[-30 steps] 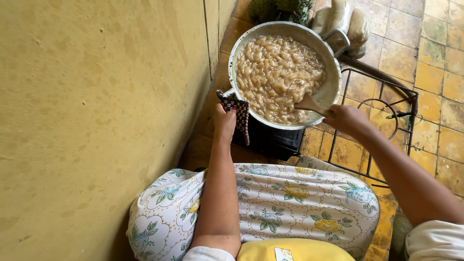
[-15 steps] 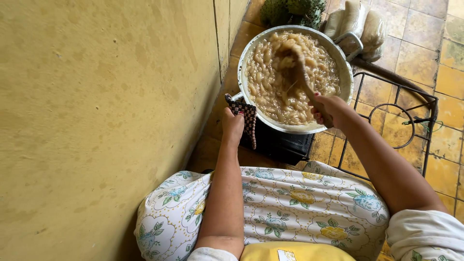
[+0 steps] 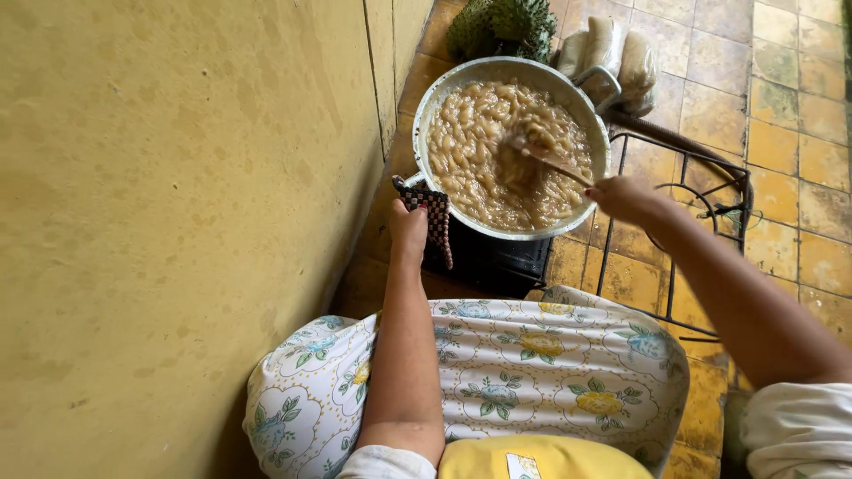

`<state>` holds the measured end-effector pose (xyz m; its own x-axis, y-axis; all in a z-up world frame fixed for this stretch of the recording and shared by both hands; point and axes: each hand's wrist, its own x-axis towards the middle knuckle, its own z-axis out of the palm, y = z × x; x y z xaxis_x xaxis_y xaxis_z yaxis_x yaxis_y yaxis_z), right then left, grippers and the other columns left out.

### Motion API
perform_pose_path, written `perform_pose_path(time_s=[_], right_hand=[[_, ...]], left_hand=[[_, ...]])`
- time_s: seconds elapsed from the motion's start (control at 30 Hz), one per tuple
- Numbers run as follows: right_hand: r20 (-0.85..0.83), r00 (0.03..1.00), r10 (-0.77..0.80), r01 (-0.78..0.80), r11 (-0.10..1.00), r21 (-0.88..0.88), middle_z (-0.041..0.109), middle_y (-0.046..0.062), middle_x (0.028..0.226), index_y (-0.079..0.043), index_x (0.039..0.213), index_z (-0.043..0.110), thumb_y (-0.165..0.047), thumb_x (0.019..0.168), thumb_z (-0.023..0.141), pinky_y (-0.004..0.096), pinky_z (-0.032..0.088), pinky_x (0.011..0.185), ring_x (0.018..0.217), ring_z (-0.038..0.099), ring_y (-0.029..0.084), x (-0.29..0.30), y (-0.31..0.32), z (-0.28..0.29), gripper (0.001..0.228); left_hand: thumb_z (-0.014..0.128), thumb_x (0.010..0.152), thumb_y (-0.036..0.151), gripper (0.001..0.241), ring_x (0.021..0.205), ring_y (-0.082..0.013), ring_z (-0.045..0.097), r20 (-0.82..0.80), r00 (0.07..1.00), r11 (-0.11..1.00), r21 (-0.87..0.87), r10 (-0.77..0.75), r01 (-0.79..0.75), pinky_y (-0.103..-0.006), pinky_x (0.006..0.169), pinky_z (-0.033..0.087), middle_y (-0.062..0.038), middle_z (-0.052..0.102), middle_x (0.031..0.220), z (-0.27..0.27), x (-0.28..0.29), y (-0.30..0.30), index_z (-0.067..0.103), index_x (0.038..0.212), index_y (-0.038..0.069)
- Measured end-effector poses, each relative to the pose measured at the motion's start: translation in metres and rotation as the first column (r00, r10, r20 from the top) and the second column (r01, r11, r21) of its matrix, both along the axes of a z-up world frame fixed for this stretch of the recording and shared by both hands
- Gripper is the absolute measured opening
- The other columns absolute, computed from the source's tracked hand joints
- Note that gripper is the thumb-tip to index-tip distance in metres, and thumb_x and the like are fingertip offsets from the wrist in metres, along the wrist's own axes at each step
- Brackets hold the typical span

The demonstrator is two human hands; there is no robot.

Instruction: Stirring a thick mixture in a pan on a portable stove using a wooden spoon

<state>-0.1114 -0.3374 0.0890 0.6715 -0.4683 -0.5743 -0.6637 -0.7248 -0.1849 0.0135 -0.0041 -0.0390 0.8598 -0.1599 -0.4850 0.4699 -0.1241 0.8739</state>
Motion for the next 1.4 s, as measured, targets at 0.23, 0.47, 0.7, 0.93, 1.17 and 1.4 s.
perform_pose_path(time_s=[0.23,0.47,0.7,0.93,1.17,1.4], right_hand=[[-0.392,0.888,0.239,-0.385,0.853,-0.352,0.077,0.011,0.118,-0.012,0.129,0.070,-0.051,0.104,0.046,0.045,0.059,0.090,0.096,0.075,0.027,0.001,-0.029,0.143,0.052],[-0.453,0.879,0.151,-0.261,0.947,-0.189,0.070,0.010,0.065,-0.003,0.100,0.086,-0.033,0.096,0.069,0.026,0.038,0.048,0.048,0.043,0.016,-0.015,-0.027,0.140,0.035],[-0.185,0.978,0.098,-0.086,0.994,0.072,0.074,0.021,0.103,-0.004,0.136,0.065,-0.035,0.102,0.062,0.030,0.060,0.063,0.065,0.071,0.024,-0.029,0.029,0.028,0.046],[0.051,0.950,0.308,-0.304,0.951,-0.062,0.072,0.018,0.101,-0.010,0.109,0.071,-0.054,0.098,0.055,0.053,0.059,0.086,0.098,0.072,0.042,0.004,0.077,-0.080,0.048],[0.287,0.945,-0.156,0.077,0.960,0.268,0.067,0.021,0.086,-0.002,0.115,0.067,-0.037,0.104,0.047,0.045,0.054,0.064,0.075,0.064,0.035,0.058,0.049,-0.142,0.042],[0.191,0.711,-0.677,0.334,0.564,0.755,0.061,0.017,0.079,0.007,0.137,0.043,-0.034,0.108,0.048,0.031,0.052,0.044,0.056,0.062,0.018,0.042,0.027,-0.065,0.051]], left_hand=[[0.055,0.089,0.002,0.016,0.073,-0.0185,0.059,0.125,0.990,0.998,-0.008,0.061,-0.061,-0.0311,0.071,0.050,-0.011,0.069,0.090,0.016,-0.005,0.006,0.063,0.102,-0.001],[0.058,0.092,0.013,0.022,0.081,-0.0291,0.069,0.161,0.987,0.984,0.175,0.007,-0.036,-0.0390,0.081,0.057,-0.019,0.069,0.098,0.010,-0.004,-0.001,0.058,0.107,-0.003],[0.060,0.095,0.027,0.060,0.139,-0.0440,0.047,0.062,0.997,0.971,0.236,-0.046,0.030,-0.0533,0.114,0.042,-0.029,0.054,0.143,-0.003,0.000,-0.004,0.047,0.144,-0.004],[0.060,0.092,0.028,0.048,0.129,-0.0444,0.057,0.101,0.994,0.950,0.313,-0.041,0.007,-0.0538,0.107,0.048,-0.028,0.065,0.127,-0.006,0.002,-0.004,0.057,0.130,-0.002],[0.059,0.092,0.030,0.055,0.136,-0.0430,0.052,0.049,0.997,0.958,0.284,-0.066,0.049,-0.0519,0.112,0.045,-0.028,0.059,0.138,-0.004,0.003,-0.001,0.052,0.138,-0.001],[0.059,0.092,0.027,0.060,0.139,-0.0441,0.047,0.048,0.997,0.970,0.238,-0.055,0.042,-0.0526,0.115,0.042,-0.029,0.055,0.143,0.005,0.000,0.000,0.048,0.143,-0.003]])
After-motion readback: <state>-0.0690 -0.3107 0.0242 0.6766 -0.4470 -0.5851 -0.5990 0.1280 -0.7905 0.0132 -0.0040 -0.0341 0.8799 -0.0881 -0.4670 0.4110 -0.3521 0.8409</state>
